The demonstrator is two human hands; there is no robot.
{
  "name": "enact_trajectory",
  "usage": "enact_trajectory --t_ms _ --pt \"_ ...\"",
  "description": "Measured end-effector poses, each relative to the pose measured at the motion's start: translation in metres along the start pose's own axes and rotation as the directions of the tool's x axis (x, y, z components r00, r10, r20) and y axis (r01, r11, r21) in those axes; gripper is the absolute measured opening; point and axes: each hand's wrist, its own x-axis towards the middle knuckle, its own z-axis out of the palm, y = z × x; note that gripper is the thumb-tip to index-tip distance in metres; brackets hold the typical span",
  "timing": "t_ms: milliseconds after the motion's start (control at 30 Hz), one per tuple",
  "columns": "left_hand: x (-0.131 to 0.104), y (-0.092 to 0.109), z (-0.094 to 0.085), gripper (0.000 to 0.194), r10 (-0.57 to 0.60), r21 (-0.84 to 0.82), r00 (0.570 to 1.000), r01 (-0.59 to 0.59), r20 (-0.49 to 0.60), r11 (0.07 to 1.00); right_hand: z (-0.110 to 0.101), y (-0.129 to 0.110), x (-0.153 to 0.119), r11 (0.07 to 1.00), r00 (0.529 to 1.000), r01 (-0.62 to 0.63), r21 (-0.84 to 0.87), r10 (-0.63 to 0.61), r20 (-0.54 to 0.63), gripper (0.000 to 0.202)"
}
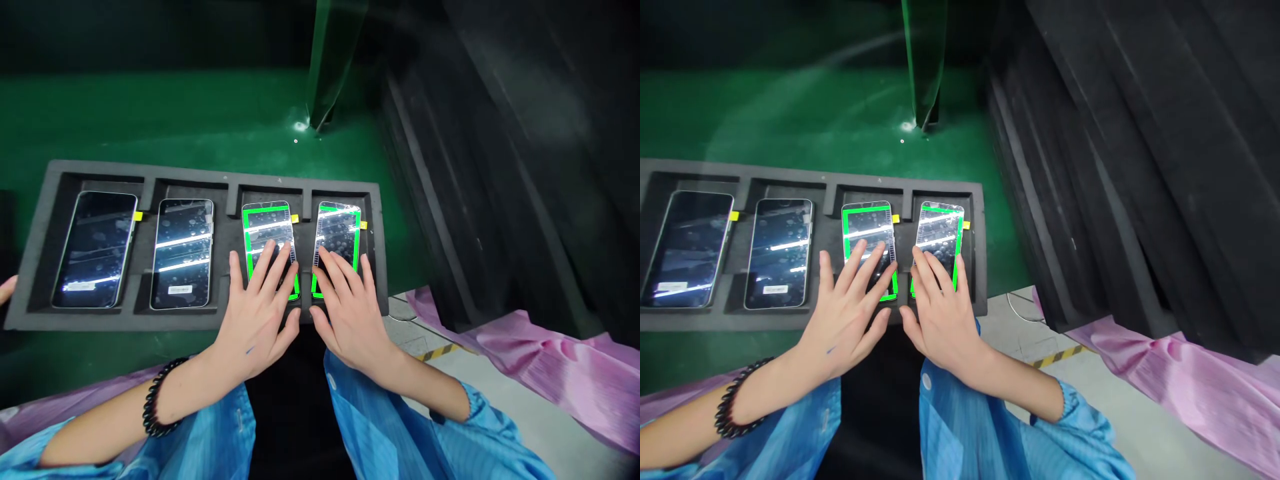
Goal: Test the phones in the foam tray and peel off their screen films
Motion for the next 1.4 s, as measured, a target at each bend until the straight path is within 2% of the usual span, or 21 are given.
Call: enact_trajectory --t_ms 367,600,1400 --pt "0.02 -0.02 -0.004 0.055 0.044 0.099 0.999 -0.046 0.027 0.994 0.0 0.012 0.019 1.0 1.0 -0.01 -0.02 0.01 0.01 0.052" --pt "0.033 -0.028 -0.007 0.055 0.0 0.106 0.998 -0.007 0.065 0.994 -0.002 0.023 0.035 1.0 1.0 -0.015 -0.006 0.015 0.023 0.052" --pt "0.07 -0.056 -0.003 0.055 -0.048 0.095 0.998 0.05 -0.03 0.994 0.008 0.049 0.084 0.993 0.995 -0.1 -0.056 0.099 -0.027 0.05"
